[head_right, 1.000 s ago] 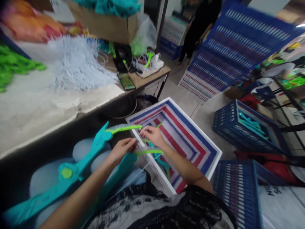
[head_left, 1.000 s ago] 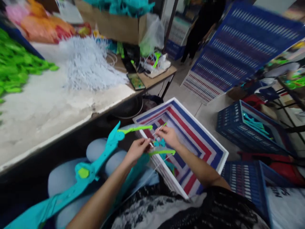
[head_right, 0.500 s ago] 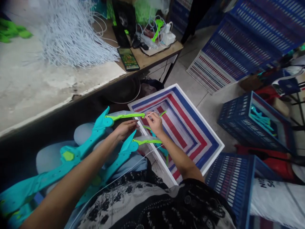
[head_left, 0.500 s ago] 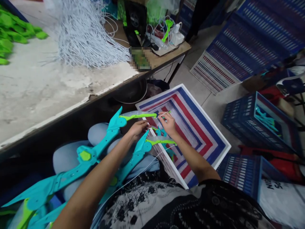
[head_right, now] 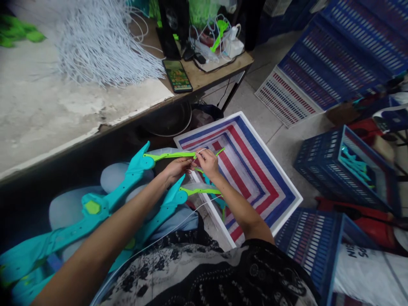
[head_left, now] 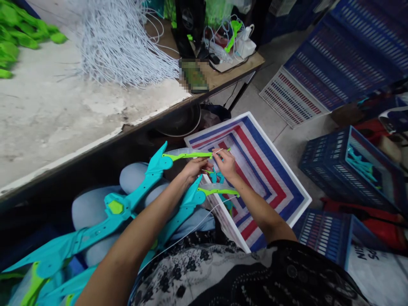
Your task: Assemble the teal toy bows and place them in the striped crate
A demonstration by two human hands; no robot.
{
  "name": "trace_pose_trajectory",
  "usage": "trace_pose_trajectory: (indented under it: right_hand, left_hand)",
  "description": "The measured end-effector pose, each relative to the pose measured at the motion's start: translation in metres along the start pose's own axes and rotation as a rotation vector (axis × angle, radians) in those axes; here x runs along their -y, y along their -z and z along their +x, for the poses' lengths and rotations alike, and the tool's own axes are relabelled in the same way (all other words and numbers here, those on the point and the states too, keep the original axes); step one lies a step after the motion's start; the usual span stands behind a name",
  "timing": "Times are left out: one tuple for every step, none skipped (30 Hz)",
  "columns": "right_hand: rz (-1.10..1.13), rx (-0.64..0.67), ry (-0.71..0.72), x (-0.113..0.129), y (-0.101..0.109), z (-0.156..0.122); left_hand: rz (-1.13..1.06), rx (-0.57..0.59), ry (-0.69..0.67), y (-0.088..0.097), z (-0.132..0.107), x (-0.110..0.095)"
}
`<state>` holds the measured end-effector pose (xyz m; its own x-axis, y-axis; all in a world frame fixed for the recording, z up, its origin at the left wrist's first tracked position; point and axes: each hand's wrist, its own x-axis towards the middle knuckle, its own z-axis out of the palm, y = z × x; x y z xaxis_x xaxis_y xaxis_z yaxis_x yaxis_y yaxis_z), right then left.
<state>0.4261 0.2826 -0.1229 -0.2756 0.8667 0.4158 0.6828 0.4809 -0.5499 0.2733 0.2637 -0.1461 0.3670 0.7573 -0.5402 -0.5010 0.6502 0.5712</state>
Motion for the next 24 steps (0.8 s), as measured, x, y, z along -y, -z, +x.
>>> trace_pose_trajectory:
  right_hand:
    - [0.002,0.005,-0.002,0.000,-0.001,0.000]
    - [0.004,0.015,0.000,-0.001,-0.001,-0.001]
    - [0.006,0.030,0.005,-0.001,-0.002,-0.001]
    - [0.007,0.044,0.012,-0.002,-0.003,-0.002]
    - [0.008,0.055,0.021,-0.003,-0.004,-0.003]
    - [0.007,0.061,0.029,-0.003,-0.006,-0.004]
    - [0.006,0.059,0.035,-0.004,-0.007,-0.006]
    - [0.003,0.050,0.038,-0.005,-0.008,-0.007]
    - [0.003,0.038,0.041,-0.005,-0.009,-0.008]
    - [0.005,0.026,0.045,-0.006,-0.010,-0.009]
    - [0.010,0.018,0.050,-0.007,-0.011,-0.010]
    - [0.020,0.014,0.052,-0.007,-0.012,-0.010]
    - [0.033,0.015,0.051,-0.008,-0.012,-0.010]
    - [0.044,0.019,0.045,-0.008,-0.013,-0.010]
    - [0.055,0.027,0.034,-0.007,-0.013,-0.010]
    - [0.063,0.038,0.019,-0.007,-0.012,-0.010]
    - [0.065,0.049,0.005,-0.005,-0.010,-0.010]
    - [0.055,0.065,-0.005,-0.004,-0.008,-0.010]
    - [0.028,0.084,-0.011,-0.001,-0.005,-0.010]
    - [-0.022,0.095,-0.015,0.001,-0.002,-0.009]
    - [-0.094,0.092,-0.016,0.005,0.001,-0.007]
    - [-0.179,0.086,-0.007,0.008,0.004,-0.005]
    - [-0.264,0.086,0.017,0.013,0.005,-0.001]
    - [-0.339,0.101,0.057,0.017,0.006,0.004]
  left_hand:
    - [-0.010,0.003,0.003,0.000,0.001,0.000]
    - [-0.022,0.004,0.008,-0.001,0.001,0.001]
    - [-0.036,0.003,0.015,-0.001,0.002,0.001]
    - [-0.048,0.002,0.022,-0.001,0.003,0.001]
    - [-0.057,0.003,0.028,-0.002,0.004,0.002]
    - [-0.062,0.005,0.032,-0.001,0.006,0.002]
    - [-0.062,0.009,0.033,-0.001,0.007,0.002]
    - [-0.057,0.015,0.033,-0.001,0.008,0.002]
    - [-0.050,0.023,0.032,0.000,0.009,0.002]
    - [-0.040,0.032,0.029,0.001,0.010,0.002]
    - [-0.028,0.042,0.023,0.002,0.011,0.002]
    - [-0.012,0.052,0.016,0.003,0.012,0.002]
    - [0.005,0.061,0.007,0.004,0.013,0.002]
    - [0.022,0.068,-0.004,0.004,0.015,0.002]
    - [0.040,0.072,-0.016,0.005,0.015,0.003]
    - [0.057,0.073,-0.029,0.006,0.016,0.004]
    - [0.074,0.072,-0.042,0.006,0.017,0.005]
    - [0.094,0.067,-0.054,0.007,0.017,0.006]
    - [0.116,0.058,-0.066,0.008,0.018,0.007]
    - [0.141,0.048,-0.078,0.009,0.018,0.008]
    - [0.168,0.035,-0.090,0.011,0.018,0.010]
    - [0.196,0.021,-0.104,0.012,0.017,0.011]
    - [0.226,0.008,-0.118,0.013,0.016,0.012]
    - [0.256,-0.004,-0.134,0.013,0.015,0.012]
